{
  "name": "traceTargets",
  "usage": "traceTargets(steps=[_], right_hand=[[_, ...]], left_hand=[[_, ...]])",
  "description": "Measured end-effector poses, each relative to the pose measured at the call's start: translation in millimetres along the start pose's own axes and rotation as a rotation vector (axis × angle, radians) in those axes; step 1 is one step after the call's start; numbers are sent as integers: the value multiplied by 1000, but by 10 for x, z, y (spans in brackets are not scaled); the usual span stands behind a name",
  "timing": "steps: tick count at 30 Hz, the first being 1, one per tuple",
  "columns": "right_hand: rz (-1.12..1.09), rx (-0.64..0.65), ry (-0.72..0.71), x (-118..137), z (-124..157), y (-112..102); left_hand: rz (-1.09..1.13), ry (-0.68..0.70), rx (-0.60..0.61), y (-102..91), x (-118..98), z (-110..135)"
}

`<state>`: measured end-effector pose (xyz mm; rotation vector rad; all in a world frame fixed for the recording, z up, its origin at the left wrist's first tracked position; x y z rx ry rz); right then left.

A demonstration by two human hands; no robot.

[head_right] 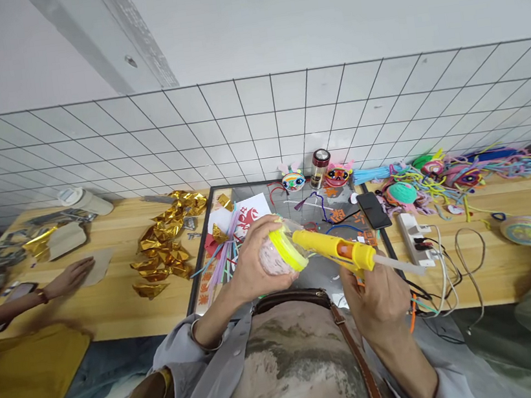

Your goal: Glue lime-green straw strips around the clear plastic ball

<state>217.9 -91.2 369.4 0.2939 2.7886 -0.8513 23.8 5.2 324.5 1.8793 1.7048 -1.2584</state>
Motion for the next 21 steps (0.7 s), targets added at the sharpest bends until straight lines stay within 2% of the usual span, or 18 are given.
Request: traceTargets(steps=[10, 17, 21], right_hand=[[-10, 89, 81, -54, 138, 49], [-11, 15, 19, -14, 43, 24], [-31, 42, 39, -22, 62, 24]], left_hand=[[-1, -11, 1, 13, -2, 0], [-24, -34, 13, 21, 6, 9], [-13, -22, 9, 24, 8, 10]])
Point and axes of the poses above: each hand's wrist, its own z-axis away from the middle knuckle, its own y-axis out of the palm, x = y × z, the point moved 4 cm from there along -z, towards the middle knuckle, and after that the axes turned 9 degrees about z, right-handed, at the moved point
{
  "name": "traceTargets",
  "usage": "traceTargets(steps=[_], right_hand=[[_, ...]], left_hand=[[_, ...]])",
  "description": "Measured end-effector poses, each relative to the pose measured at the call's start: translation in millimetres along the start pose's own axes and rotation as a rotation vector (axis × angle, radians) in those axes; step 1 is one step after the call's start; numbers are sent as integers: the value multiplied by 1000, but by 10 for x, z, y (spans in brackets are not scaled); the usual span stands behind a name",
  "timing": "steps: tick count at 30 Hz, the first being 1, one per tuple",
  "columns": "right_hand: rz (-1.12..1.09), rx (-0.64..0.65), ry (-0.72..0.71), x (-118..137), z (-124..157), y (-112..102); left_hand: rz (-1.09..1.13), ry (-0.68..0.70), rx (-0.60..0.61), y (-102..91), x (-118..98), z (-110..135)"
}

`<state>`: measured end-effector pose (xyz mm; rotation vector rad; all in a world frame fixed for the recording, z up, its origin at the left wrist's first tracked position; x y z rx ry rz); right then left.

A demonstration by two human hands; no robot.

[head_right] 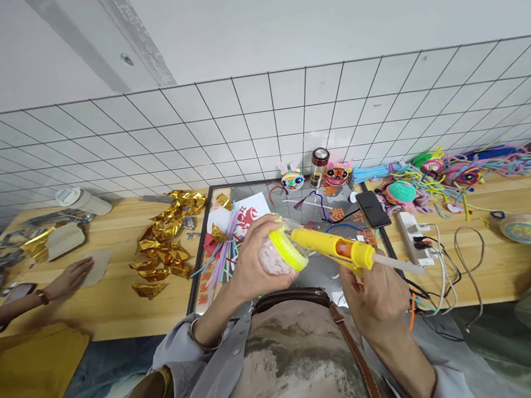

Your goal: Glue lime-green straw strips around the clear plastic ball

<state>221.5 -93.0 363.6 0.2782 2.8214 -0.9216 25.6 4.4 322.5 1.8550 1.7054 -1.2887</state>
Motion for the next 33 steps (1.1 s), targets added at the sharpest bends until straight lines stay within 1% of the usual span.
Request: traceTargets(steps=[7, 11, 15, 22, 27, 31, 33], right_hand=[[1, 37, -29, -7, 35, -22], [0, 71, -15, -38, 79, -13], [-11, 54, -5, -56, 90, -22], [27, -2, -28, -37, 17, -73], [-1, 38, -47, -33, 70, -56], [4, 78, -5, -61, 119, -33], [14, 73, -5, -68, 119, -37]], left_hand=[[4, 15, 1, 5, 16, 14], [-12, 0, 10, 10, 35, 26], [-16, -4, 5, -1, 38, 23], [1, 4, 2, -2, 27, 22], [-29, -11, 16, 8, 10, 19], [-26, 0, 11, 8, -14, 17], [-12, 13, 7, 8, -18, 18]])
Point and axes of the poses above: each hand's wrist, its own z-axis away from the middle knuckle, its own y-axis out of the palm, x = y × z, the point moved 4 cm from there along -z, towards the middle knuckle, and after that the axes turned 9 degrees about z, right-handed, at the moved point
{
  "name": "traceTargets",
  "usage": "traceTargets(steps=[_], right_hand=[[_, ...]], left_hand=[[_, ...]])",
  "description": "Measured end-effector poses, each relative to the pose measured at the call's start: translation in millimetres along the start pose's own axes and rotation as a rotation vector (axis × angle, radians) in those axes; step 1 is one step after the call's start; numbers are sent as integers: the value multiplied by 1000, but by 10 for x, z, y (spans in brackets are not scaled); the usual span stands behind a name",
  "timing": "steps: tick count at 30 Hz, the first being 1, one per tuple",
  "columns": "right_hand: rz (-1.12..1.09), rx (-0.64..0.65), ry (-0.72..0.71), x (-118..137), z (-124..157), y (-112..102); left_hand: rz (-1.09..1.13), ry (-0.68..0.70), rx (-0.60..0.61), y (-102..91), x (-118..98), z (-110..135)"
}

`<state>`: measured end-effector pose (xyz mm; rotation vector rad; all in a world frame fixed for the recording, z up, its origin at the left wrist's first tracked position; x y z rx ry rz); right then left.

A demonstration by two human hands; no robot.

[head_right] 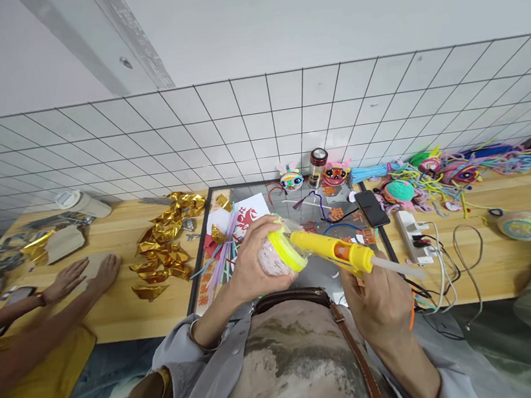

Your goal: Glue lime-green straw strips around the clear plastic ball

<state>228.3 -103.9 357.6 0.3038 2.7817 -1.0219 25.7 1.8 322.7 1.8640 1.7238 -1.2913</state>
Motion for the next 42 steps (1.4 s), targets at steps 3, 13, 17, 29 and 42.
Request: traceTargets(steps=[3, 13, 17, 29, 42], right_hand=[[-6, -40, -31, 6, -27, -34], [12, -55, -49, 19, -100, -97], [14, -56, -58, 25, -118, -94], [-155, 7, 131, -51, 17, -12], [-665, 977, 1112, -195, 1472, 1575]], left_hand=[[17, 15, -3, 0, 6, 1], [0, 7, 4, 13, 3, -11], [11, 26, -2, 12, -5, -14], [20, 16, -13, 16, 19, -19], [35, 36, -57, -84, 57, -29]])
Point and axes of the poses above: each hand's wrist, its own z-axis away from the middle knuckle, its own y-axis out of the palm, x = y × z, the point moved 4 cm from there along -z, towards the middle knuckle, and after that the axes turned 9 degrees about z, right-handed, at the moved point
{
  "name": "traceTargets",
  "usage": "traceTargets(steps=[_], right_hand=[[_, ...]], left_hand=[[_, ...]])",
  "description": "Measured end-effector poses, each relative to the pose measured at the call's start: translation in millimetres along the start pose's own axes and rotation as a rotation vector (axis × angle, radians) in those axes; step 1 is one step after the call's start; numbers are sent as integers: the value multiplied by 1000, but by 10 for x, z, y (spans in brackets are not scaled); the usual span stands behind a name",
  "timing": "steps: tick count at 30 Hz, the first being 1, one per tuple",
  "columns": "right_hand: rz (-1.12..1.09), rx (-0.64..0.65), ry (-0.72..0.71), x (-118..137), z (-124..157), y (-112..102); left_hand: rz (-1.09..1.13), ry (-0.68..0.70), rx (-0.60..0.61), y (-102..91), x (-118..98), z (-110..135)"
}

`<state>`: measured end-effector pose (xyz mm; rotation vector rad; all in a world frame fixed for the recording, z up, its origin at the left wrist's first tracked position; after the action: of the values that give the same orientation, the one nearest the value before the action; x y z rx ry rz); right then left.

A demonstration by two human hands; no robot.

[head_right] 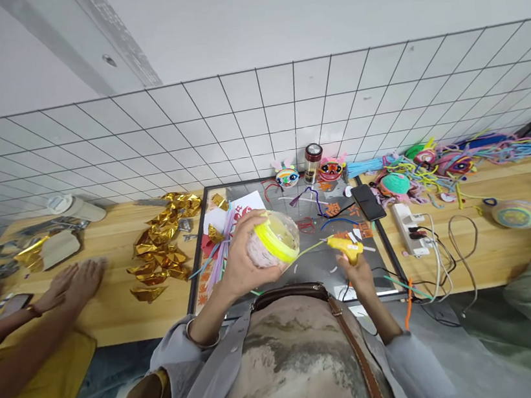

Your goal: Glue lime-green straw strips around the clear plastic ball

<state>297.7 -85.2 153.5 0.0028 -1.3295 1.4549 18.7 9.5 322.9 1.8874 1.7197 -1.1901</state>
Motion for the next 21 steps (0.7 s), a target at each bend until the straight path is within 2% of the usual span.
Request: traceTargets(steps=[2, 5, 7, 10, 15, 18, 21], right_hand=[[71, 96, 115, -292, -82, 203], [126, 188, 239, -623, -114, 381], [118, 216, 278, -744, -123, 441], [49, 223, 288, -767, -131, 485], [-168, 177, 204, -439, -28, 389], [-320, 109, 65, -89, 122, 137], [-432, 7, -90, 312, 334, -220]], left_hand=[[-20, -34, -9, -48, 21, -1], [-39, -78, -10, -101, 43, 14], [-40, -94, -13, -119, 47, 27], [-41, -109, -5, -127, 46, 41], [-58, -104, -2, -133, 48, 41], [-81, -92, 10, -108, 52, 32], [-94, -92, 39, -57, 54, 18]])
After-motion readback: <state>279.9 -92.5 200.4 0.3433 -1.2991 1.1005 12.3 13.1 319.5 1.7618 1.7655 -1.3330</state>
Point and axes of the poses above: each hand's wrist, its own z-axis away from the middle knuckle, its own y-axis out of the palm, x = y × z, the point moved 4 cm from there along -z, towards the middle knuckle, and after that the axes turned 9 degrees about z, right-handed, at the moved point
